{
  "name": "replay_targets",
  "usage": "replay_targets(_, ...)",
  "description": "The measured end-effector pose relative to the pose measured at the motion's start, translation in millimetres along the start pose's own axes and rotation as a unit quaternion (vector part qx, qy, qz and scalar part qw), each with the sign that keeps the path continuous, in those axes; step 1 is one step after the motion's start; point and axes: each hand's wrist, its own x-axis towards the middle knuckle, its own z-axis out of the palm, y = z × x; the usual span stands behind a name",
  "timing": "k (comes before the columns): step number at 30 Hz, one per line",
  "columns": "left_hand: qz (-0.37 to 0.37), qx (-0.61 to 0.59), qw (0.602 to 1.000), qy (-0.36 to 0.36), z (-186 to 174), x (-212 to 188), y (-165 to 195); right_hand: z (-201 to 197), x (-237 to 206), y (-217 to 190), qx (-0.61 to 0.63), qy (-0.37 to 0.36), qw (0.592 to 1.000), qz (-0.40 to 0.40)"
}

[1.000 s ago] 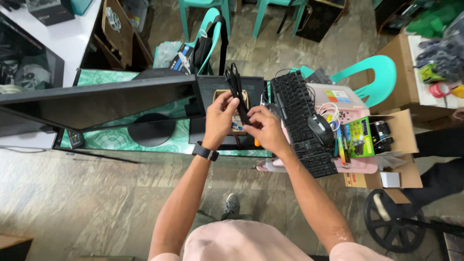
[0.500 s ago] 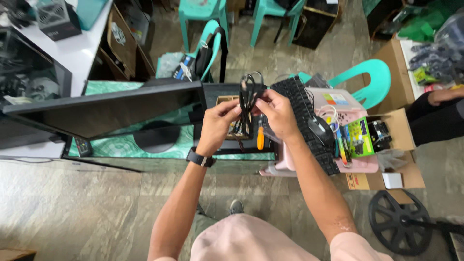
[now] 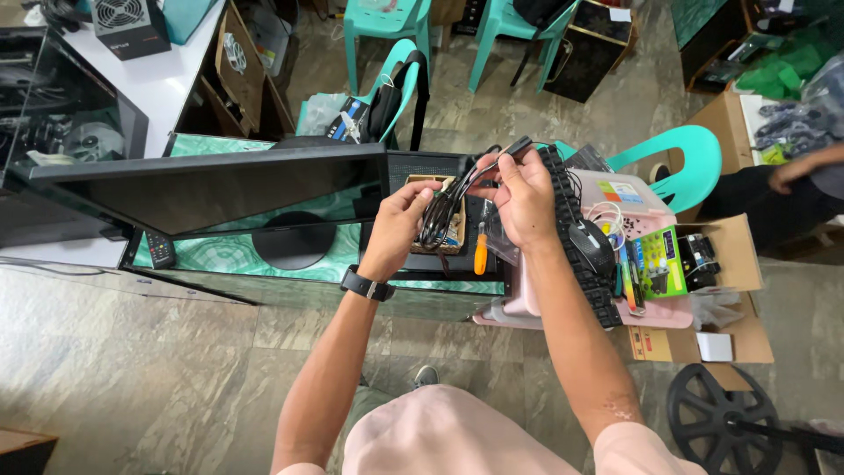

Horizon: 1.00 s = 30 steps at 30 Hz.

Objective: The person flips a monitor face-down on the workbench, attaches its round base stand to the back, and arranges the power and video cables. They then move to an open computer case and plug cables into the ports on the rear panel.

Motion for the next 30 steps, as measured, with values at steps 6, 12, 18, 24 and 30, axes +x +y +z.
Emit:
replay_targets(6,-0.124,-0.185,0.969,-0.106,-4,-4,28,3,-5,-5,-0.019,-0.065,0.997,0.023)
replay_targets(12,-0.082,-0.026,0.994,-0.065,11,3,24,2,4,10,-0.069,-0.019,0.997,0.023)
replay_targets(18,-0.057,0.027,0.997,-0.045,7,-1,12,-39,29,14,0.044,0.105,0.993,0.026)
replay_targets(24,-0.052,0.018,0.997,-0.062,2,-6,-4,-97,48,50,0.099,0.203,0.974,0.022)
replay_targets(30,-0.048,0.065,0.997,0.004,-32,-19,4,-154,60,-32,0.229,0.299,0.913,-0.160)
